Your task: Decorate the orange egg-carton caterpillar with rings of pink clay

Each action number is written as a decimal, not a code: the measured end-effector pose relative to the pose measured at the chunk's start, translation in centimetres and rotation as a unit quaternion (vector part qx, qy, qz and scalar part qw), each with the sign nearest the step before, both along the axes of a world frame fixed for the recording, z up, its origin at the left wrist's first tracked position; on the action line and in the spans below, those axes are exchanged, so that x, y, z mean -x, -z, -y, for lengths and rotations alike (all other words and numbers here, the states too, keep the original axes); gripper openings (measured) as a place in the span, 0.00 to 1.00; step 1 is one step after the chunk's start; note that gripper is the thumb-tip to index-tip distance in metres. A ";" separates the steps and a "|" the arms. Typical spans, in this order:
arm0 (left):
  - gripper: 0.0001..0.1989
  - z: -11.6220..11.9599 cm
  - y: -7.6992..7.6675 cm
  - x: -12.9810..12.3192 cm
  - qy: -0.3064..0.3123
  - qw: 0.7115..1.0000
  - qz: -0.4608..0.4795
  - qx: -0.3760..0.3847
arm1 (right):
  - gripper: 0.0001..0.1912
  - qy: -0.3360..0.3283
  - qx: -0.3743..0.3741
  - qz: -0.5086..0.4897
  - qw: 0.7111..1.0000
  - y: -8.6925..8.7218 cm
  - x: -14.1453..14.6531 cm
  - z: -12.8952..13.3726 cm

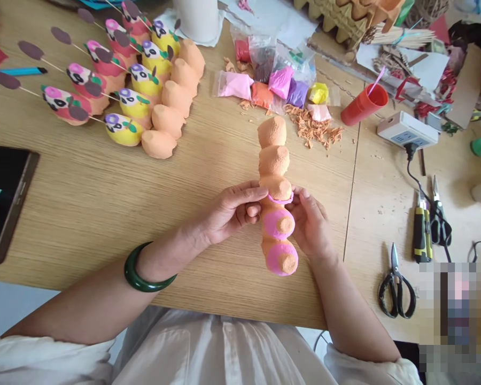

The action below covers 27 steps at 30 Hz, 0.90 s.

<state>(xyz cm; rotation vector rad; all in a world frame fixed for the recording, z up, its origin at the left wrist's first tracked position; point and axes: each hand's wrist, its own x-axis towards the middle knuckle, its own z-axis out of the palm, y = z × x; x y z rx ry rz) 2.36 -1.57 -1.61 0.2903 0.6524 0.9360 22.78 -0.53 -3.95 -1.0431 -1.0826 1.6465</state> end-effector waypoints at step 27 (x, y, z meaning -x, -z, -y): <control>0.26 0.6 0.0 -0.2 -0.005 0.993 -0.077 -0.087 | 0.16 -0.087 0.175 -0.119 0.973 -0.6 -0.2 0.0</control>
